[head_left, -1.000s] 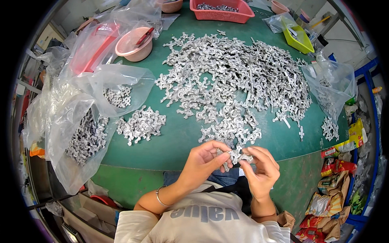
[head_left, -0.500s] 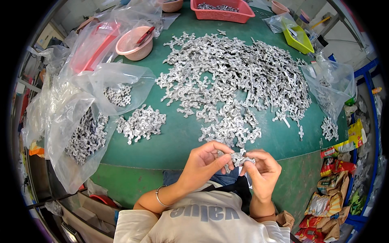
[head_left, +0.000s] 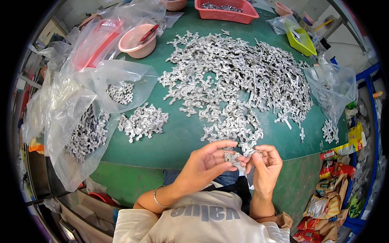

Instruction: The person picks up and handles various small metallic cross-shaped objects from a large pile on a table.

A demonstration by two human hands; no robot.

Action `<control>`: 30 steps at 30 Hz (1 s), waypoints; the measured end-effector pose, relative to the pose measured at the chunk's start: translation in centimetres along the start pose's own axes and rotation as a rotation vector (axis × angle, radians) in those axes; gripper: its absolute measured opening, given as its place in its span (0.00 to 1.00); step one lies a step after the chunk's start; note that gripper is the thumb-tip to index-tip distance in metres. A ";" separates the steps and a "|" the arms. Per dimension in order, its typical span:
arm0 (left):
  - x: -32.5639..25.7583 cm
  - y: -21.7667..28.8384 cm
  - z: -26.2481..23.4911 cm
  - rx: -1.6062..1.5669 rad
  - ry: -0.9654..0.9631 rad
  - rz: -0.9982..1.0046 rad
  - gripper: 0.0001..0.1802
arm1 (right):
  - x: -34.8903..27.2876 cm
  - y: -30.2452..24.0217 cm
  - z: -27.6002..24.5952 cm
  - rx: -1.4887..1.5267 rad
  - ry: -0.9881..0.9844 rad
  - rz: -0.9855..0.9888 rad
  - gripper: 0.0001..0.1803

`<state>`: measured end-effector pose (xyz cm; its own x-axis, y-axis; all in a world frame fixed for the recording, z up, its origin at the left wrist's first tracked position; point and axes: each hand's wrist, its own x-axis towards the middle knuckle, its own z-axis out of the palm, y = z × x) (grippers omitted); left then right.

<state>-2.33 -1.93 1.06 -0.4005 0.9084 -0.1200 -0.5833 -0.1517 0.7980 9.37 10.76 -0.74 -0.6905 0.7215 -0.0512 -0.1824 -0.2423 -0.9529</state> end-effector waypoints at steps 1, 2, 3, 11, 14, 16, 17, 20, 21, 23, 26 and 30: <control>0.0 0.0 -0.1 0.001 0.004 -0.010 0.21 | 0.2 0.1 -0.2 -0.023 -0.008 0.017 0.08; 0.0 -0.1 -0.2 0.001 0.009 -0.018 0.21 | 0.4 0.2 -0.6 -0.047 -0.017 0.035 0.10; 0.0 -0.2 -0.3 0.001 0.014 -0.027 0.21 | 0.6 0.4 -0.8 -0.070 -0.025 0.052 0.11; -0.1 -0.3 0.0 0.030 0.095 -0.029 0.18 | 0.7 0.1 -0.4 -0.546 -0.245 -0.125 0.12; -0.2 -0.4 -0.1 0.061 0.105 -0.037 0.19 | -0.5 -0.8 -0.1 -0.394 -0.301 -0.036 0.06; -0.2 -0.4 -0.1 0.069 0.094 -0.033 0.19 | -0.9 -0.9 0.2 -0.377 -0.325 0.002 0.04; -0.2 -0.3 0.0 0.071 0.082 -0.025 0.20 | -0.9 -0.9 0.0 -0.348 -0.335 0.028 0.05; -0.2 0.1 0.3 0.014 0.029 -0.020 0.21 | -0.9 -0.8 -0.5 -0.209 -0.347 0.113 0.07; -0.1 0.2 0.3 -0.014 0.008 -0.022 0.21 | -1.0 -0.8 -0.5 -0.129 -0.338 0.145 0.08; -0.1 0.3 0.5 -0.027 -0.002 -0.022 0.22 | -1.1 -0.7 -0.4 -0.035 -0.326 0.181 0.10; -0.2 0.3 0.3 -0.022 -0.021 0.008 0.22 | -1.2 -0.9 -0.2 -0.065 -0.314 0.120 0.11; -0.3 -0.2 0.1 0.064 -0.012 0.117 0.21 | -1.2 -1.0 0.2 -0.212 -0.285 -0.073 0.11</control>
<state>-2.04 -2.12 0.97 -0.4543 0.8907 -0.0170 -0.4864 -0.2321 0.8423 10.23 9.96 0.34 -0.8540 0.5148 0.0758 -0.1097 -0.0357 -0.9933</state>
